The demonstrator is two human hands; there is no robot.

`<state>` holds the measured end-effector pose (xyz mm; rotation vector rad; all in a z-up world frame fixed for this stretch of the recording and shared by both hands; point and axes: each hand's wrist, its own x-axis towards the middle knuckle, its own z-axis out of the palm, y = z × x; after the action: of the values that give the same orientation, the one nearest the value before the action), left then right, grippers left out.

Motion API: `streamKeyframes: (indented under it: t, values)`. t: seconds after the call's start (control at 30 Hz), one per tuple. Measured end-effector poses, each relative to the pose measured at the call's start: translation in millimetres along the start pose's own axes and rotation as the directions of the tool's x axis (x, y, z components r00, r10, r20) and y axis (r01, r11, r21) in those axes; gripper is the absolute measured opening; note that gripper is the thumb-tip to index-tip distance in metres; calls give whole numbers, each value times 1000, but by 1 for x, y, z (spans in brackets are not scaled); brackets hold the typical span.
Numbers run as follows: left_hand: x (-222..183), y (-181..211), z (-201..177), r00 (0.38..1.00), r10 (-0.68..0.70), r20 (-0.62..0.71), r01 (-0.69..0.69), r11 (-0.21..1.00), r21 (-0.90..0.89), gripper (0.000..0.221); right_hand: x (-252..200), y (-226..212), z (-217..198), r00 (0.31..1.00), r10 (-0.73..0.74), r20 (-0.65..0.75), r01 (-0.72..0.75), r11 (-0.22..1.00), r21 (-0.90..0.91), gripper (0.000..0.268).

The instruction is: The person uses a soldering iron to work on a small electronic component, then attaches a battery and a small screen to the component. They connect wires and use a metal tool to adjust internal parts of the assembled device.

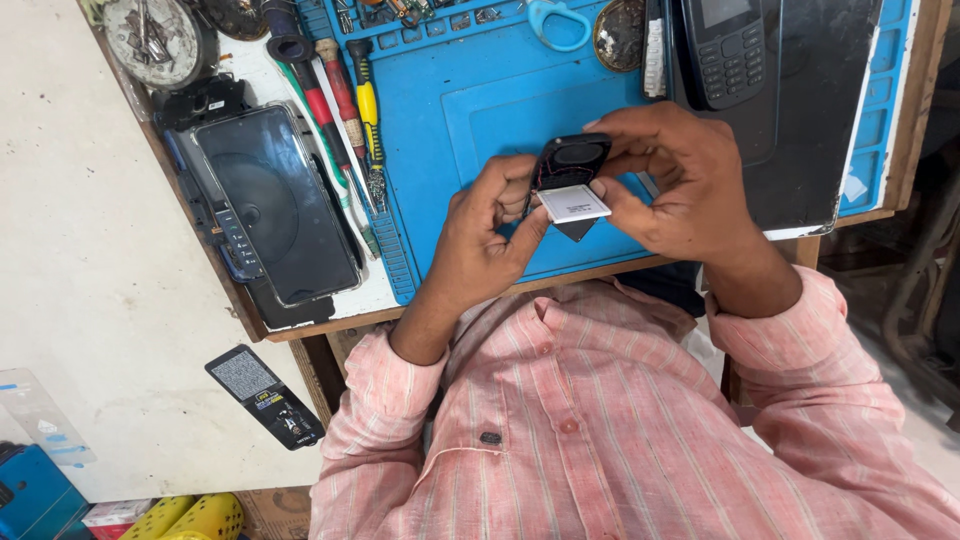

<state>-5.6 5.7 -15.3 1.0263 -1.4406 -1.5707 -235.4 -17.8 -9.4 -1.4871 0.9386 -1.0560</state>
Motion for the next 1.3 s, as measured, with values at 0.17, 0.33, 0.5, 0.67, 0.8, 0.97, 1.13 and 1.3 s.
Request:
streamKeyframes:
  t: [0.17,0.33,0.5,0.67,0.8,0.97,1.13,1.3]
  values:
    - [-2,-4,-2,999,-28,39,32,994,-107,38,-2,-4,3,1000,0,9,0,1000,0,51]
    - [-4,-3,1,1000,23,11,-20,979,-203,66,-2,-6,4,998,-55,15,55,998,-1,60]
    - [-3,-3,4,998,64,25,-58,980,-189,70,-4,-6,3,998,-59,-3,59,997,-46,66]
    - [-5,-6,1,998,14,60,-4,985,-172,54,-8,-6,3,998,-64,10,65,996,-63,65]
    - [-10,-9,0,999,-1,44,8,988,-151,48,-13,-14,-12,998,44,-50,-43,999,25,57]
    - [-11,-10,-1,999,39,18,-35,982,-187,40,-26,-30,-31,957,226,-183,-290,801,-524,25]
    - [-13,-8,-4,997,61,41,-55,987,-149,38,-48,-48,-9,955,264,-136,-268,569,-777,27]
    - [-17,-8,-8,999,36,32,-33,997,-76,39,-56,-51,6,971,185,-153,-228,511,-829,25]
